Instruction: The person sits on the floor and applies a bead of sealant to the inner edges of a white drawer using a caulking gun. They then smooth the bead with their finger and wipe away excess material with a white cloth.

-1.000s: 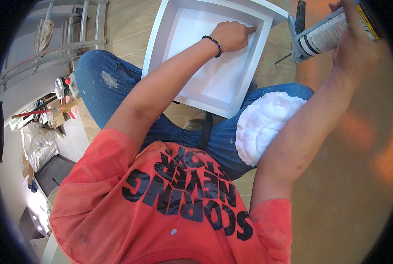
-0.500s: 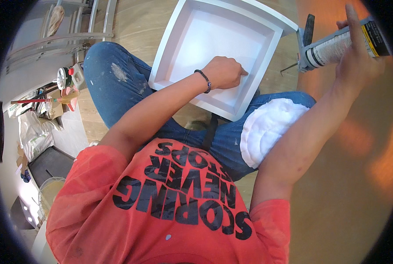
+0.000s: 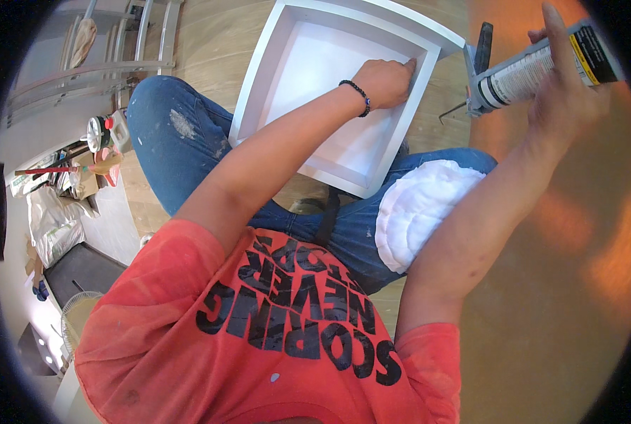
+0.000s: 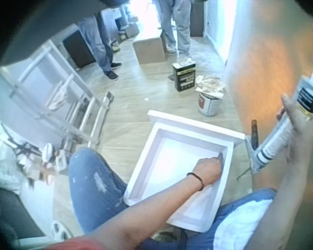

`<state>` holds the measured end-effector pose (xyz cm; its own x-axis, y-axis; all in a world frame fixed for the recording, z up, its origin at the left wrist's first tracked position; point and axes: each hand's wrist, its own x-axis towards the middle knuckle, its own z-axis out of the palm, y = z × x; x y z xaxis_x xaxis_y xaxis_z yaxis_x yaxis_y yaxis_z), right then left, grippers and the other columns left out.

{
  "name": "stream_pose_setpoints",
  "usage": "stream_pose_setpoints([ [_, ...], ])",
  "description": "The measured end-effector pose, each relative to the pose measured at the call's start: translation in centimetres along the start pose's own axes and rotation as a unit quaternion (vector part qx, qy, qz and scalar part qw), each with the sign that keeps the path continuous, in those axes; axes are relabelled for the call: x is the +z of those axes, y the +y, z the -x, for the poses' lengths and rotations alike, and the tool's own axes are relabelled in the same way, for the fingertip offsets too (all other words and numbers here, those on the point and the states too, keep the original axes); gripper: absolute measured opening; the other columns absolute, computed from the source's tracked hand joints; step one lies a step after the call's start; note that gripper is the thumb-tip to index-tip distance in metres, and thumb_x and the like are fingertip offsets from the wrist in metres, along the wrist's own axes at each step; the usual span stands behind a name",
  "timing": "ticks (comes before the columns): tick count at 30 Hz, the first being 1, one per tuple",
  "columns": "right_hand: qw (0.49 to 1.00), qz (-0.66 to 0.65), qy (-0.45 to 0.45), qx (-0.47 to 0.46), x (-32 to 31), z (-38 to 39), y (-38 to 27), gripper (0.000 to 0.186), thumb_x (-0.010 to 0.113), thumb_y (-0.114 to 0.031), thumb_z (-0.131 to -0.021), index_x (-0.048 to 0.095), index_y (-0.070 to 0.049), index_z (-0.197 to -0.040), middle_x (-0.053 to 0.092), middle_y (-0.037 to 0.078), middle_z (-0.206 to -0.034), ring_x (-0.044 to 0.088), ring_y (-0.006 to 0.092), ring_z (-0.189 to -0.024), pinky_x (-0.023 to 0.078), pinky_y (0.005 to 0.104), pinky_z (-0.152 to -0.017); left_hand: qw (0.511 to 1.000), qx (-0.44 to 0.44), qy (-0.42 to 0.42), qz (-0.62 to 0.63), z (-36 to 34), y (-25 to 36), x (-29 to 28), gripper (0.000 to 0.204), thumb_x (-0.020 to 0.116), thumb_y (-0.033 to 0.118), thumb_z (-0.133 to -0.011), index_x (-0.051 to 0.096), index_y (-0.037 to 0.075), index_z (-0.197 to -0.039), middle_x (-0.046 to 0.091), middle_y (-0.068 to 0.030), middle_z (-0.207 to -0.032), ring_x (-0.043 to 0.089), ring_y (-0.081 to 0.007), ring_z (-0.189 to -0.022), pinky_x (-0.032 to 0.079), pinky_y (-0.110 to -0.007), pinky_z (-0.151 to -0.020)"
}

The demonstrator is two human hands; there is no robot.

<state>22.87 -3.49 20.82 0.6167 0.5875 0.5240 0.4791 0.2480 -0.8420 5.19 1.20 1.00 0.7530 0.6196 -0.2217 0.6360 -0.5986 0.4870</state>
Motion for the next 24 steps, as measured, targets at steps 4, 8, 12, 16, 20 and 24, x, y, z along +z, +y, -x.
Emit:
stream_pose_setpoints([
  [4,1.0,-0.016,-0.004,-0.002,0.3,0.0,-0.3,0.032,0.086,-0.004,-0.079,0.067,0.008,-0.102,0.072,0.018,-0.082,0.074,0.0231,-0.073,0.063,0.0375,-0.071,0.999,0.015,-0.021,-0.022,-0.6,-0.7,0.4,0.056,0.053,0.018,-0.092,0.05,-0.002,-0.144,0.074,-0.0212,-0.097,0.072,-0.0384,-0.088,0.057,-0.049,-0.077],
  [8,0.999,-0.038,-0.002,-0.011,0.3,-0.1,0.0,0.033,0.086,-0.003,-0.079,0.067,0.008,-0.104,0.072,0.018,-0.082,0.074,0.0232,-0.073,0.063,0.0372,-0.071,0.998,0.049,-0.002,-0.032,-0.1,-1.4,1.1,0.057,0.051,0.018,-0.092,0.049,-0.003,-0.145,0.074,-0.0211,-0.096,0.072,-0.0381,-0.086,0.057,-0.049,-0.075],
  [12,1.0,-0.012,0.011,-0.013,0.5,-0.1,0.0,0.034,0.086,-0.004,-0.079,0.067,0.008,-0.105,0.072,0.018,-0.082,0.073,0.0226,-0.073,0.062,0.0369,-0.07,0.993,0.069,-0.068,-0.061,3.4,-0.9,1.3,0.054,0.053,0.017,-0.091,0.052,-0.005,-0.141,0.074,-0.0195,-0.099,0.073,-0.034,-0.09,0.058,-0.046,-0.076],
  [16,1.0,0.029,0.005,0.002,0.4,0.3,-0.4,0.036,0.086,-0.007,-0.08,0.067,0.007,-0.107,0.072,0.017,-0.083,0.073,0.0221,-0.073,0.061,0.0369,-0.071,0.987,0.074,-0.139,-0.039,7.7,-1.2,0.8,0.059,0.05,0.016,-0.09,0.051,0.008,-0.149,0.074,-0.0203,-0.094,0.073,-0.0374,-0.086,0.058,-0.049,-0.075],
  [20,0.998,0.056,-0.023,0.005,-0.2,0.1,0.0,0.029,0.085,-0.01,-0.081,0.071,0.005,-0.102,0.073,0.016,-0.083,0.073,0.0213,-0.074,0.06,0.0363,-0.071,0.994,0.001,-0.077,0.08,5.9,-1.8,-1.2,0.056,0.047,0.016,-0.09,0.057,0.014,-0.146,0.073,-0.0235,-0.103,0.071,-0.0411,-0.095,0.056,-0.05,-0.087],
  [24,0.998,0.064,-0.017,-0.004,0.2,0.2,0.2,0.022,0.084,-0.011,-0.083,0.075,0.003,-0.098,0.073,0.015,-0.084,0.073,0.0209,-0.076,0.06,0.0351,-0.07,0.98,-0.024,0.028,0.193,1.4,-3.2,0.6,0.057,0.043,0.015,-0.089,0.058,0.015,-0.145,0.07,-0.0277,-0.114,0.067,-0.0438,-0.102,0.052,-0.048,-0.098],
])
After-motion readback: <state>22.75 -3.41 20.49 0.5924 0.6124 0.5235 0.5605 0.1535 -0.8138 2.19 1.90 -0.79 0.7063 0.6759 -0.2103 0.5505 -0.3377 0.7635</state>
